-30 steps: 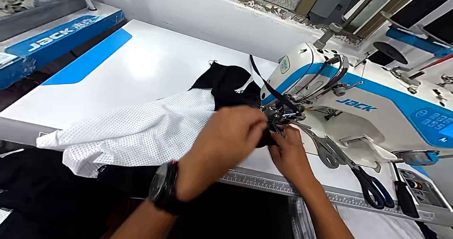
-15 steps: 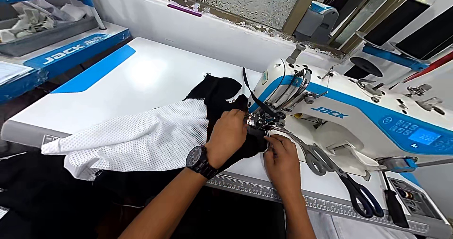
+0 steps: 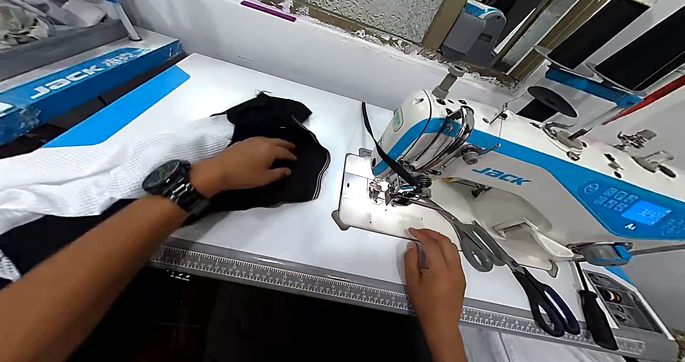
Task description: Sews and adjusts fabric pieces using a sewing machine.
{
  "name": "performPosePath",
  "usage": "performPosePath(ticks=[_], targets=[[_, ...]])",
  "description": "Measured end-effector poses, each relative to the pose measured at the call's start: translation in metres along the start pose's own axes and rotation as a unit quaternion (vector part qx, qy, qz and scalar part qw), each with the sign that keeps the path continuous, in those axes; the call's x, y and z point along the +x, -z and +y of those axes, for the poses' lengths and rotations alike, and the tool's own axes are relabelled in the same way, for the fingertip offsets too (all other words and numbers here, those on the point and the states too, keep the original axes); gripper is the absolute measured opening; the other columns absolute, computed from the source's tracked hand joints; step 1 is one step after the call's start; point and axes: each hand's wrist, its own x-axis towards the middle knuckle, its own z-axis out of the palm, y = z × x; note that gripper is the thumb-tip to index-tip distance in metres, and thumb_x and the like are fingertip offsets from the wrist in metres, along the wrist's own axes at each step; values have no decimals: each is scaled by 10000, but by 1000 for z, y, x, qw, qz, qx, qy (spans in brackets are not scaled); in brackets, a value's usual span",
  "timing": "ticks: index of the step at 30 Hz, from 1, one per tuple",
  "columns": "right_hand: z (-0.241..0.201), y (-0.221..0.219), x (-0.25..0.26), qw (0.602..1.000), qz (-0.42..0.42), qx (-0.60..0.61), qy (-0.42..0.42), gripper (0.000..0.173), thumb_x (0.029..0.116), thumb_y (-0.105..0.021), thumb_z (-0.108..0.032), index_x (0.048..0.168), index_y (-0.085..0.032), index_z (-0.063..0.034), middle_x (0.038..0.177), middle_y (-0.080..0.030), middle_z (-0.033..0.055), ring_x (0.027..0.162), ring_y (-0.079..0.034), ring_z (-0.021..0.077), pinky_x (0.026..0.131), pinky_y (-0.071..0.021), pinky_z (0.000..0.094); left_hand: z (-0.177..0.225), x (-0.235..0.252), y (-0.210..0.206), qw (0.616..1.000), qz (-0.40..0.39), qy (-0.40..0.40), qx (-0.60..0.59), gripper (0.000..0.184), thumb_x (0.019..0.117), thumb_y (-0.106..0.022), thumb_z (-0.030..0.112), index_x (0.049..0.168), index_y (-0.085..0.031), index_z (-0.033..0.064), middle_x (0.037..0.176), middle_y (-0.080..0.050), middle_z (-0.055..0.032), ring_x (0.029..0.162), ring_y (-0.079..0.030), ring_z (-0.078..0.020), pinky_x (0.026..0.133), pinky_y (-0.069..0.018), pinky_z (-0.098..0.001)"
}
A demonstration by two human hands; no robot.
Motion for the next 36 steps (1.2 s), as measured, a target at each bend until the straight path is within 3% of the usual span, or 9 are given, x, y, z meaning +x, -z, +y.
performPosePath(ticks=[4, 15, 17, 19, 21, 24, 27, 31, 36], targets=[[-2, -3, 2, 1000, -2, -8, -6, 287, 946, -544, -208, 1064, -786, -108, 1086, -731, 80, 1010, -686, 247, 829, -574, 411, 118, 18, 23, 962, 250, -54, -98, 175, 971, -667, 158, 1083, -739, 46, 1035, -721, -77, 952, -693, -154, 868, -586, -348], [3, -1, -3, 999, 34, 8, -7, 291, 948, -523, -200, 987, -798, -113, 1005, -744, 61, 949, -697, 200, 786, -575, 358, 175, 84, 16, 850, 415, -160, -281, 123, 982, -637, 77, 977, -744, 15, 1144, -662, -112, 1113, -616, -192, 953, -531, -336], [4, -1, -3, 999, 35, 6, -4, 293, 946, -520, -201, 981, -798, -115, 995, -744, 58, 941, -696, 197, 782, -573, 351, 166, 64, 32, 723, 323, -253, -557, 147, 1048, -495, 60, 1019, -634, 22, 1212, -690, -95, 1209, -636, -173, 1079, -507, -371], [3, -2, -3, 999, 32, 3, -2, 291, 948, -519, -200, 975, -798, -124, 989, -745, 49, 939, -695, 193, 774, -570, 344, 166, 48, 42, 586, 256, -279, -717, 148, 1086, -453, 154, 1026, -587, 169, 879, -658, 9, 787, -643, -67, 779, -566, -238], [3, -2, -3, 1000, 29, 9, 0, 286, 946, -522, -200, 973, -798, -127, 990, -745, 44, 943, -698, 187, 779, -576, 353, 170, 39, 44, 691, 329, -204, -611, 131, 1096, -392, 97, 1051, -514, 110, 759, -525, 21, 579, -472, -29, 507, -396, -140], [6, 3, -2, 996, 39, 71, -21, 253, 935, -555, -172, 975, -794, -99, 1011, -746, 54, 969, -702, 163, 812, -590, 315, 172, 36, 24, 909, 397, -15, -130, 203, 1052, -530, 122, 1167, -659, 17, 946, -666, -92, 792, -636, -175, 697, -548, -324], [5, 18, 7, 983, 64, 163, -54, 226, 923, -575, -132, 988, -779, -60, 1017, -729, 61, 922, -695, 98, 771, -597, 242, 179, 27, 0, 937, 349, 4, -20, 433, 1059, -529, 190, 1484, -541, 107, 920, -691, -84, 786, -642, -238, 681, -545, -403], [-44, 60, 38, 929, 41, 354, -100, 266, 1030, -525, -172, 1091, -741, -29, 1007, -730, 45, 843, -703, 99, 706, -609, 246, 205, -11, -32, 942, 326, -11, -77, 333, 1002, -496, 130, 1231, -737, 107, 747, -633, -12, 663, -595, -154, 593, -519, -325], [-79, 93, 61, 638, -176, 706, -252, 304, 1087, -471, -203, 1287, -651, -61, 965, -714, 88, 722, -659, 86, 678, -567, 222, 255, -64, -56, 980, 158, -70, -101, 254, 988, -568, 59, 1164, -751, 65, 765, -679, -88, 686, -648, -254, 563, -528, -365]])
